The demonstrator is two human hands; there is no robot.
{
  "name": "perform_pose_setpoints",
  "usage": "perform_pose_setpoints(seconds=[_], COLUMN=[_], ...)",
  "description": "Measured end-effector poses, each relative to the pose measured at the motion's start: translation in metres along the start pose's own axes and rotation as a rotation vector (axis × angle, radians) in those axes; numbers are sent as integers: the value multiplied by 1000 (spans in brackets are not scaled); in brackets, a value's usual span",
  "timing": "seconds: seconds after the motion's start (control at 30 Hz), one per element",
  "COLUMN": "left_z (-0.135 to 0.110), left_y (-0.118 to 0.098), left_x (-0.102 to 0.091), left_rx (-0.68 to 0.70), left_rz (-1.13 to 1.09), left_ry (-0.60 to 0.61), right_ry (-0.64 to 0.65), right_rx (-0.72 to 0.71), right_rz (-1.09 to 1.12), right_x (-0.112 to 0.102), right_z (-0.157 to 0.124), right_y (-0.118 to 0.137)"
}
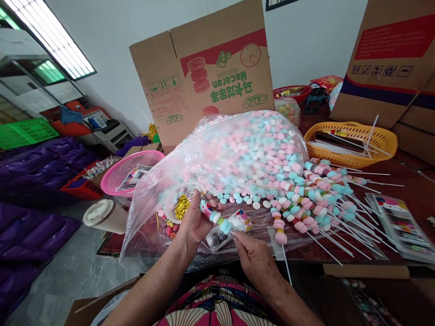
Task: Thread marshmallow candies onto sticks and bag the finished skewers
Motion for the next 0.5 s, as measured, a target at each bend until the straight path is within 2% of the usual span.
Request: perform_pose_setpoints(seconds=[0.13, 0.23, 0.3, 0.37, 0.43, 0.5], left_z=[-7, -8, -6, -2, 0, -1], left_y=[7, 13, 7, -8, -22, -24], left_x=[4, 2, -2, -6, -3, 4], left_rx=[65, 18, 10, 52, 104, 101], left_rz=[63, 136, 170, 146, 108, 97], left_ry=[46, 102, 97, 71, 79, 112], right_ry=[290, 379, 380, 391, 433, 496], right_rx=[372, 644, 715, 733, 742, 747], right_rz=[342, 636, 750, 814, 868, 917], right_x=[30, 45, 49, 50, 54, 59], right_z=[-15, -26, -28, -28, -30, -33], right_y=[-5, -11, -13, -14, -11, -6])
Point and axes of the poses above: each hand's wrist, its own z-axis towards the middle knuckle, its own x-axis out of the palm, y = z × x, the point moved 9 cm from there along z, towards the middle knuckle, and after that the axes turned 13 degrees about -y, right-handed, at the moved point
